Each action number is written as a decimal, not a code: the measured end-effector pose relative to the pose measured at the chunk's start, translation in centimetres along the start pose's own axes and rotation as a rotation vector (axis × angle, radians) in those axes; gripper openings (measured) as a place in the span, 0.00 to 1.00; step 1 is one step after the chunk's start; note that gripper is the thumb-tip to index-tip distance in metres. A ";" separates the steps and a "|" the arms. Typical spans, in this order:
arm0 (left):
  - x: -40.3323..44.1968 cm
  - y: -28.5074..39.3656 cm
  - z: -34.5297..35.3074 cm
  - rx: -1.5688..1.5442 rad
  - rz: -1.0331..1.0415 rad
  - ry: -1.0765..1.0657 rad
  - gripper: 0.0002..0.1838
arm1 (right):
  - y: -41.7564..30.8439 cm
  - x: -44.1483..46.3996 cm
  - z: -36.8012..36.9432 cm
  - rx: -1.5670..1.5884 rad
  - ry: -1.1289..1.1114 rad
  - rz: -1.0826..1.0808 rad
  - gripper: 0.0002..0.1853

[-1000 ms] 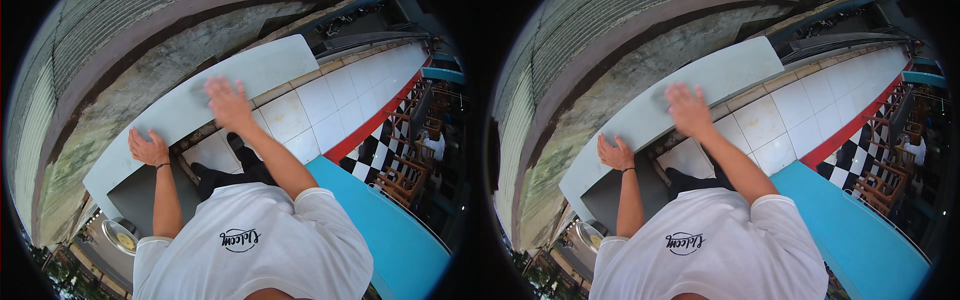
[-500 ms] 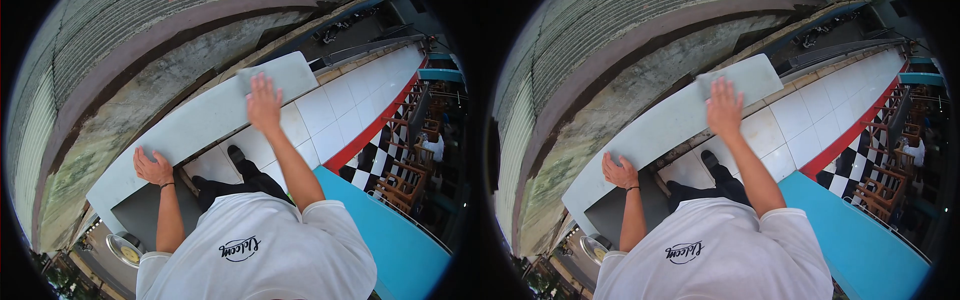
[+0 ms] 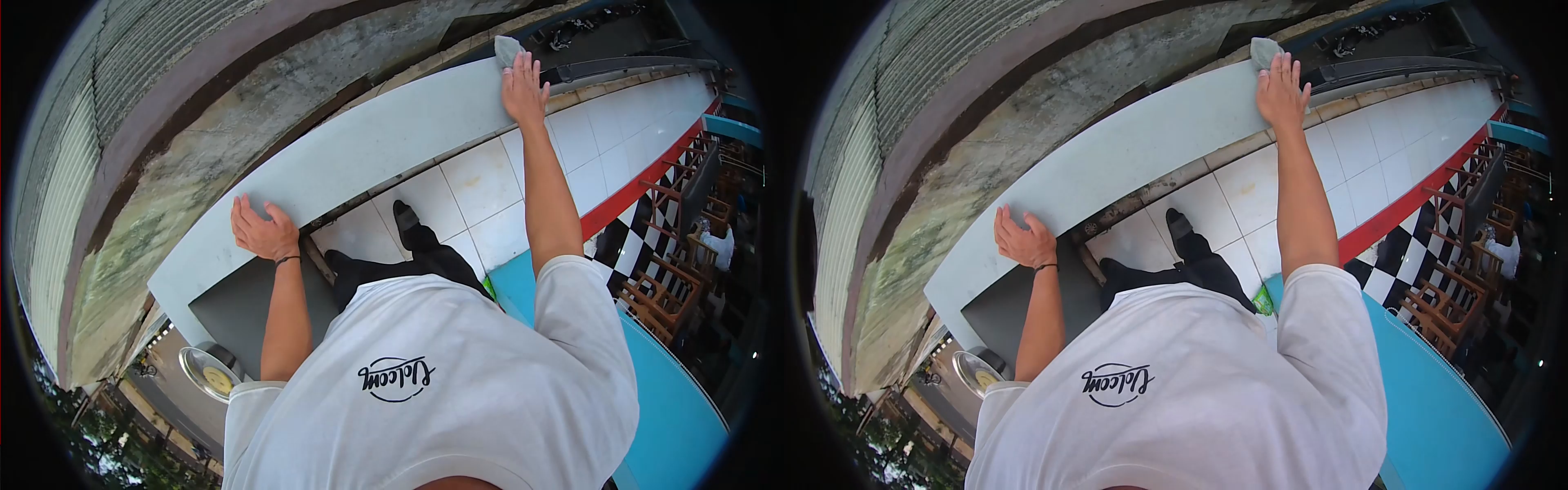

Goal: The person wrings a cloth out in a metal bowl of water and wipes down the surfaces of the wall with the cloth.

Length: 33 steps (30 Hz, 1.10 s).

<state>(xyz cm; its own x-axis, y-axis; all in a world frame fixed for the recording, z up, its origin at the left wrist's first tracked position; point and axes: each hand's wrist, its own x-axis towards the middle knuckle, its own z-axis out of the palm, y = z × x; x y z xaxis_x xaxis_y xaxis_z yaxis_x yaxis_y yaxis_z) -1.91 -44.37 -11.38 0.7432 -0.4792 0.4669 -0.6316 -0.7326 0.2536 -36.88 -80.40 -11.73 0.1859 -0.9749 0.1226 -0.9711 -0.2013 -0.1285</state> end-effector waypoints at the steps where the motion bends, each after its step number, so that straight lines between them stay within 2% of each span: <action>1: 0.0 0.0 0.0 0.000 0.008 0.000 0.23 | -0.4 0.0 -0.3 0.013 0.011 0.000 0.32; 4: 0.1 0.1 0.0 0.002 0.020 0.009 0.23 | -4.9 -3.1 0.6 -0.024 0.026 -0.012 0.31; 7: 0.3 0.0 0.2 0.000 0.036 0.020 0.22 | -14.1 -10.3 0.1 0.021 0.056 -0.278 0.31; 11: 0.0 -0.1 -0.1 -0.012 0.031 0.033 0.23 | -24.7 -19.4 -1.3 0.280 -0.128 -0.596 0.31; 16: -0.1 -0.8 0.0 -0.087 -0.038 0.007 0.26 | -26.1 -20.2 -0.9 0.208 -0.116 -0.721 0.30; 18: -0.1 -1.2 -0.6 -0.225 -0.020 0.012 0.28 | -24.7 -18.8 -1.2 0.186 -0.117 -0.585 0.28; 21: -0.6 -2.5 -3.6 -0.425 0.023 0.006 0.29 | -22.6 -16.3 0.1 0.046 -0.140 -0.440 0.31; 25: -3.9 -7.6 -9.8 -0.631 0.012 0.016 0.27 | -26.6 -18.1 0.9 -0.018 -0.176 -0.408 0.34; 31: -11.0 -18.3 -18.0 -0.699 -0.163 0.037 0.23 | -41.1 -29.5 1.8 0.000 -0.176 -0.836 0.33; 33: -12.2 -20.6 -22.4 -0.604 -0.142 0.120 0.23 | -45.9 -33.8 1.9 0.063 -0.158 -0.999 0.31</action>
<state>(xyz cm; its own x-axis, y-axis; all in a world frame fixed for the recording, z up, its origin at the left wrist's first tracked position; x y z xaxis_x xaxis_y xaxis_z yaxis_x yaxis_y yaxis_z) -2.90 -12.58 -3.35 0.8210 -0.3146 0.4764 -0.5680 -0.3662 0.7371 1.74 -38.36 -11.86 0.9309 -0.3582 0.0719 -0.3515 -0.9318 -0.0907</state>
